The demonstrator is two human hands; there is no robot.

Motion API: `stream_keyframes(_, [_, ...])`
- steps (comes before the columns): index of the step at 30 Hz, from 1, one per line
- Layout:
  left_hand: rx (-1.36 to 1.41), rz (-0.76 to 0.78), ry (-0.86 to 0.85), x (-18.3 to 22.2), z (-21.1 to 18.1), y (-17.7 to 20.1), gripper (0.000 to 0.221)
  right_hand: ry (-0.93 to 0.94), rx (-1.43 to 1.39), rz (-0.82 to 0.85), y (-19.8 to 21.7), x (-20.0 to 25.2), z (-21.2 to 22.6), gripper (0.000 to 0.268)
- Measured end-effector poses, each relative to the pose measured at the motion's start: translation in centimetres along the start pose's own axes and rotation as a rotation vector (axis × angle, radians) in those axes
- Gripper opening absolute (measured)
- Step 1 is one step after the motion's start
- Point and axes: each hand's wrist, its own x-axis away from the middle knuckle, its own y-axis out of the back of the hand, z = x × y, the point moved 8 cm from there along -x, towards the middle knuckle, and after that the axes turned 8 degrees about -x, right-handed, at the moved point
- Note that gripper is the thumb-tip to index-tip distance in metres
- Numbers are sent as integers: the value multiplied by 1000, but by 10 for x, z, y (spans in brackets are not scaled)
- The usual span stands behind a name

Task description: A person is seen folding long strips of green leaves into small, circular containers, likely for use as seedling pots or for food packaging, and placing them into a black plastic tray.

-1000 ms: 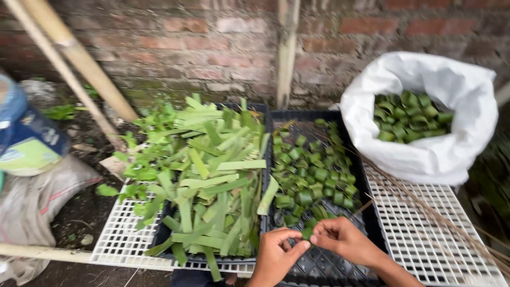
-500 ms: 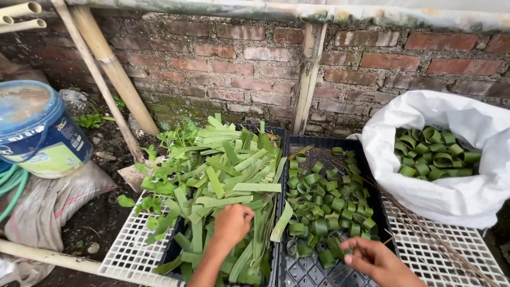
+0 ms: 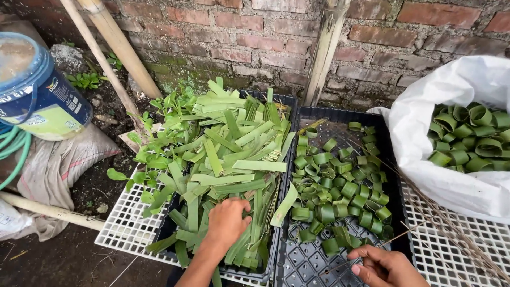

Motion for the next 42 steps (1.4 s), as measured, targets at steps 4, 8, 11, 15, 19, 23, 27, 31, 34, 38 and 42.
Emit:
stream_keyframes(4, [21,-162,-68,-6,-6,8,22,-13,69,12,-3,2,7,26])
stream_keyframes(8, [46,-203,-12,-14,9,24,18,15,131,-3,-1,6,9,27])
stream_keyframes(11, [232,-315,67,-13,30,41,13,105,126,-1,0,7,14,27])
stream_keyframes(15, [390,-471,129,-6,53,50,17,96,137,-4,-1,7,13,26])
stream_keyframes(19, [558,-541,192,8,65,65,18,101,180,-3,-3,8,19,27])
stream_keyframes(23, [570,-646,191,12,84,70,20,71,176,26,-7,7,25,26])
stream_keyframes(27, [527,-598,146,9,80,58,18,76,236,30,-14,20,42,29])
stream_keyframes(31, [518,-395,91,9,64,59,36,132,279,45,-20,19,50,28])
stream_keyframes(34, [570,-285,156,13,62,58,29,199,273,53,-20,16,46,27])
stream_keyframes(38, [560,-373,106,9,63,59,15,139,275,48,-23,17,49,30])
stream_keyframes(42, [541,-401,92,5,59,57,16,139,305,73,-29,19,54,24])
